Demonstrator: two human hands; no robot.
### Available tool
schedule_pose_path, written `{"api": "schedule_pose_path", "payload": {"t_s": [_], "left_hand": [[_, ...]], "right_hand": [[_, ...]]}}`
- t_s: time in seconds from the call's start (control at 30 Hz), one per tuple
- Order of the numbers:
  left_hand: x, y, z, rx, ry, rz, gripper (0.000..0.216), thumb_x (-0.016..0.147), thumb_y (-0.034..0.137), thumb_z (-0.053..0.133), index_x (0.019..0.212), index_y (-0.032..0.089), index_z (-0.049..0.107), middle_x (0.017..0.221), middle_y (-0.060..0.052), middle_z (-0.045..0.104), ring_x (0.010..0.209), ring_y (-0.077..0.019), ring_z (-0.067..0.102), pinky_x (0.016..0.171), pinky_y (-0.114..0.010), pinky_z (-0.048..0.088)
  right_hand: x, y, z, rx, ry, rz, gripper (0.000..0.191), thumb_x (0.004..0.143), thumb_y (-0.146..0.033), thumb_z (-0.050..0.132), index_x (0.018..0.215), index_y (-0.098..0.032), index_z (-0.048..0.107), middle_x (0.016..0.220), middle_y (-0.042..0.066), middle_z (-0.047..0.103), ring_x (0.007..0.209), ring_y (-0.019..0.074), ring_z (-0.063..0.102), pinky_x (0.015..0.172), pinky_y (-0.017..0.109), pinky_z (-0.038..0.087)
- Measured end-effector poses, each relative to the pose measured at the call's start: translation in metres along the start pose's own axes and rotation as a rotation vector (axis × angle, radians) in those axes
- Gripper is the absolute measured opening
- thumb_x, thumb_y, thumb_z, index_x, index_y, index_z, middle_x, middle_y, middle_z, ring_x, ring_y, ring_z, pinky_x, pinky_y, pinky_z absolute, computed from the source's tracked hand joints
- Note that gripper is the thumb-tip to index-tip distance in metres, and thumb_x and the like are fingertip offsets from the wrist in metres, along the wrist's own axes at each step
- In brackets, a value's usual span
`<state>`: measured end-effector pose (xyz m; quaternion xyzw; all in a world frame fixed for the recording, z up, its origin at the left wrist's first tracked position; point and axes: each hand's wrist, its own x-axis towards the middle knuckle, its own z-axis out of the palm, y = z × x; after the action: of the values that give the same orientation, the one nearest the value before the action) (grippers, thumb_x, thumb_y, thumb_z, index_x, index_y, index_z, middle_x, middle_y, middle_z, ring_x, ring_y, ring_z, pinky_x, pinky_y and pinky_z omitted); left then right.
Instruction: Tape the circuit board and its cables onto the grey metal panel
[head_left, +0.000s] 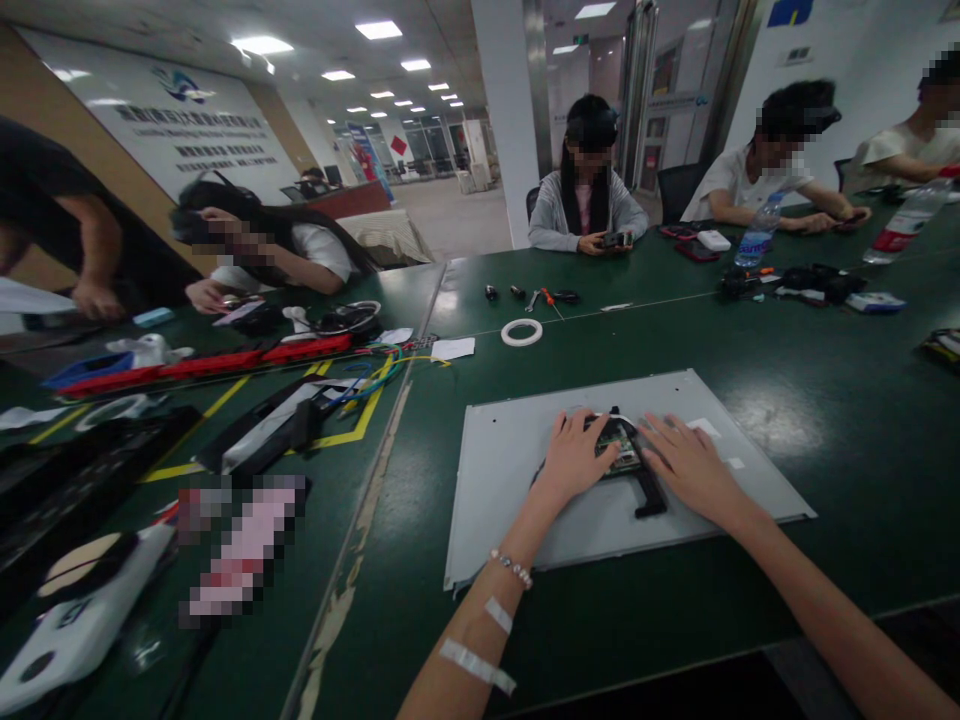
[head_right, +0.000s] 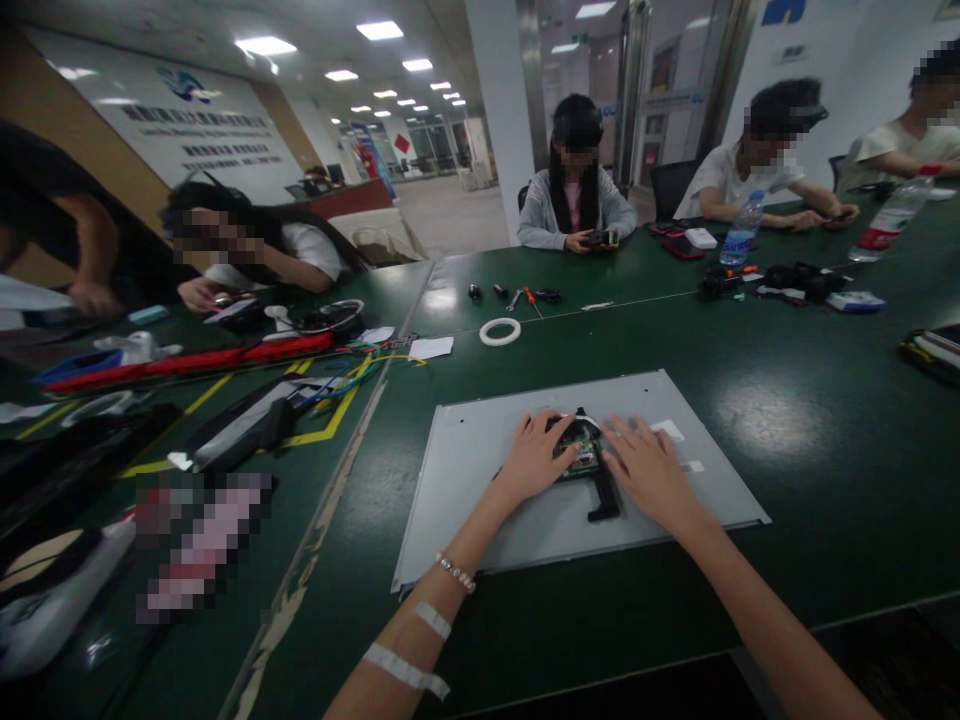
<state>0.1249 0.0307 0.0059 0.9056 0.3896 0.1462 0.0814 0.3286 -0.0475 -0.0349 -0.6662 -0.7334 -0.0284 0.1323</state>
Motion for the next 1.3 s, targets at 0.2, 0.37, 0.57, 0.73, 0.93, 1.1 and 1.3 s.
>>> {"api": "schedule_pose_path", "payload": {"t_s": [0.2,0.37,0.57,0.73,0.93,1.1,1.3], "left_hand": [[0.000,0.000,-0.003,-0.006,-0.012,0.006,0.049,0.093,0.049,0.035,0.133,0.023,0.046,0.132,-0.009,0.048,0.126,-0.0241,0.042,0.113,-0.047,0.016],[0.000,-0.001,0.000,-0.004,0.005,0.007,0.049,0.093,0.050,0.035,0.133,0.024,0.047,0.131,-0.009,0.049,0.126,-0.0232,0.042,0.114,-0.046,0.016],[-0.001,-0.001,0.002,0.004,0.008,0.006,0.049,0.093,0.050,0.036,0.133,0.024,0.047,0.132,-0.009,0.049,0.126,-0.0235,0.042,0.114,-0.047,0.015],[-0.001,-0.001,0.000,-0.003,0.010,0.017,0.048,0.093,0.049,0.035,0.133,0.025,0.048,0.131,-0.009,0.049,0.125,-0.0237,0.044,0.113,-0.047,0.017],[-0.001,-0.001,-0.001,-0.001,-0.001,0.005,0.049,0.093,0.050,0.034,0.133,0.025,0.048,0.132,-0.009,0.049,0.124,-0.0241,0.044,0.113,-0.047,0.017],[-0.002,-0.001,-0.001,-0.007,0.005,0.018,0.050,0.093,0.050,0.032,0.133,0.024,0.048,0.132,-0.009,0.049,0.124,-0.0241,0.044,0.113,-0.047,0.017],[-0.001,-0.003,0.002,-0.040,0.027,-0.002,0.056,0.092,0.051,0.036,0.138,0.020,0.037,0.133,-0.010,0.050,0.126,-0.0237,0.043,0.113,-0.046,0.016]], "right_hand": [[0.002,-0.010,-0.009,-0.050,-0.050,-0.030,0.052,0.097,-0.042,0.022,0.141,-0.022,0.041,0.147,0.002,0.034,0.137,0.0293,0.023,0.103,0.059,0.027],[0.006,-0.008,-0.006,0.013,-0.045,-0.017,0.052,0.097,-0.041,0.021,0.137,-0.020,0.047,0.143,0.003,0.040,0.134,0.0257,0.029,0.104,0.053,0.030],[0.017,-0.009,-0.002,0.061,-0.010,-0.037,0.053,0.096,-0.040,0.022,0.140,-0.020,0.043,0.145,0.003,0.037,0.135,0.0251,0.028,0.106,0.051,0.029],[0.019,-0.015,-0.004,0.088,-0.069,-0.062,0.053,0.097,-0.039,0.018,0.145,-0.023,0.035,0.147,0.004,0.033,0.137,0.0239,0.024,0.105,0.054,0.027],[0.017,-0.016,-0.002,0.166,-0.094,-0.018,0.054,0.098,-0.041,0.014,0.146,-0.024,0.032,0.147,0.004,0.034,0.138,0.0220,0.023,0.108,0.056,0.023],[0.015,-0.012,0.003,0.224,-0.052,-0.010,0.055,0.098,-0.046,0.018,0.146,-0.024,0.031,0.147,0.004,0.033,0.139,0.0232,0.022,0.109,0.056,0.022],[0.012,-0.006,0.002,0.383,0.076,0.036,0.056,0.098,-0.046,0.021,0.143,-0.017,0.036,0.145,0.006,0.037,0.136,0.0208,0.028,0.112,0.045,0.025]]}}
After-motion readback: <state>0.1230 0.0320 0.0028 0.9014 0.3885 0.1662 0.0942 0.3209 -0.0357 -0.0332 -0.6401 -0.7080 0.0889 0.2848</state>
